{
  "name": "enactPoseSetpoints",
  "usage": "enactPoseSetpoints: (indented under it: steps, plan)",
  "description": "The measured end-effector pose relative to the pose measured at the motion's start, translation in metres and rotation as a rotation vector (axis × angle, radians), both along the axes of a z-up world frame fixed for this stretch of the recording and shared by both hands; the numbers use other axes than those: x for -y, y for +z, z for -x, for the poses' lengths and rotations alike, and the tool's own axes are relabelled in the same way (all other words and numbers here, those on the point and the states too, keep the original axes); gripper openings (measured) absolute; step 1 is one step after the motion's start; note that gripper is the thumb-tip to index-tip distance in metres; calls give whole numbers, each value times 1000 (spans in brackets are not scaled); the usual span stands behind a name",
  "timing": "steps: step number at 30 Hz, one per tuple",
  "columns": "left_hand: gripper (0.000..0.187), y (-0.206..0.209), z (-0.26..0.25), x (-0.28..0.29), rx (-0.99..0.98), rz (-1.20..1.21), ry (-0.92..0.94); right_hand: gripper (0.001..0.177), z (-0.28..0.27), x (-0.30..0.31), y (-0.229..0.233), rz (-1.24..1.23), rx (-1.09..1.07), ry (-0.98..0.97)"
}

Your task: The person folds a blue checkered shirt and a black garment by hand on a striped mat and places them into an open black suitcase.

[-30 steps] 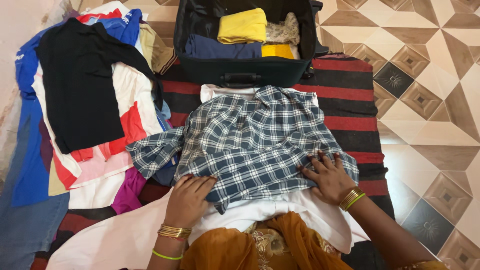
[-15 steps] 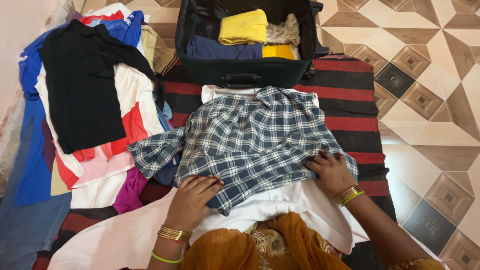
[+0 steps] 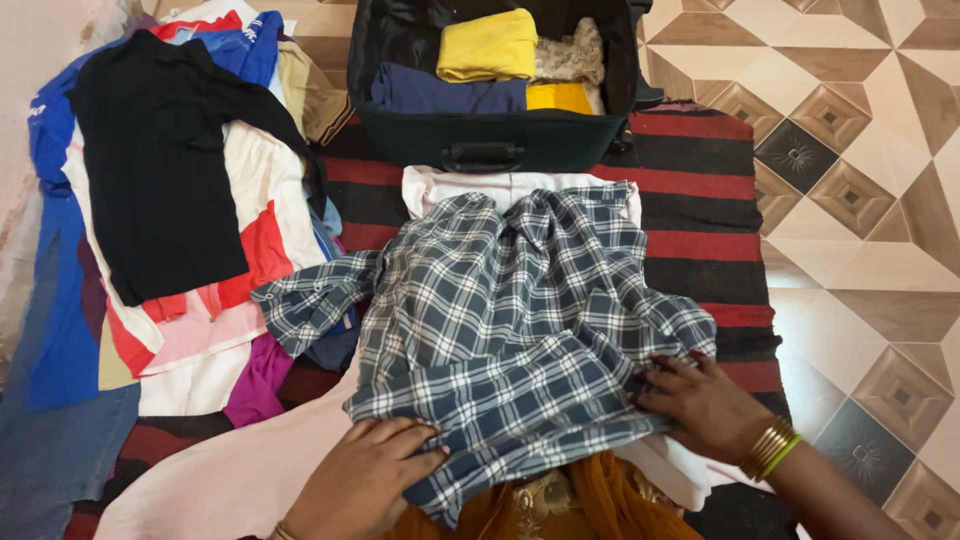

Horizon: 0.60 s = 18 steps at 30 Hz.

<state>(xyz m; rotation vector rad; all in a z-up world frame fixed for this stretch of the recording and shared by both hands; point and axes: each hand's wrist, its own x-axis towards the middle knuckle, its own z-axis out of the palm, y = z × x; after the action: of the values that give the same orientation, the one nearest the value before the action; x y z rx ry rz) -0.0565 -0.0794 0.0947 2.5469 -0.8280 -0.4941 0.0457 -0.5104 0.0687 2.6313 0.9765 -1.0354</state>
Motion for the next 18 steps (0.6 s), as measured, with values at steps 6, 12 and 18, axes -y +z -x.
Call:
enactPoseSetpoints:
  steps: [6,12,18]
  plan:
    - [57,23,-12,3,-361,-8,40,85,11,-13,12,107,-66,-40]
    - [60,46,-40,-11,-195,216,69,83,-32,27,-6,-202,-234,-419]
    - [71,40,-54,-2,-201,187,179,63,-89,62,-84,-110,155,-878]
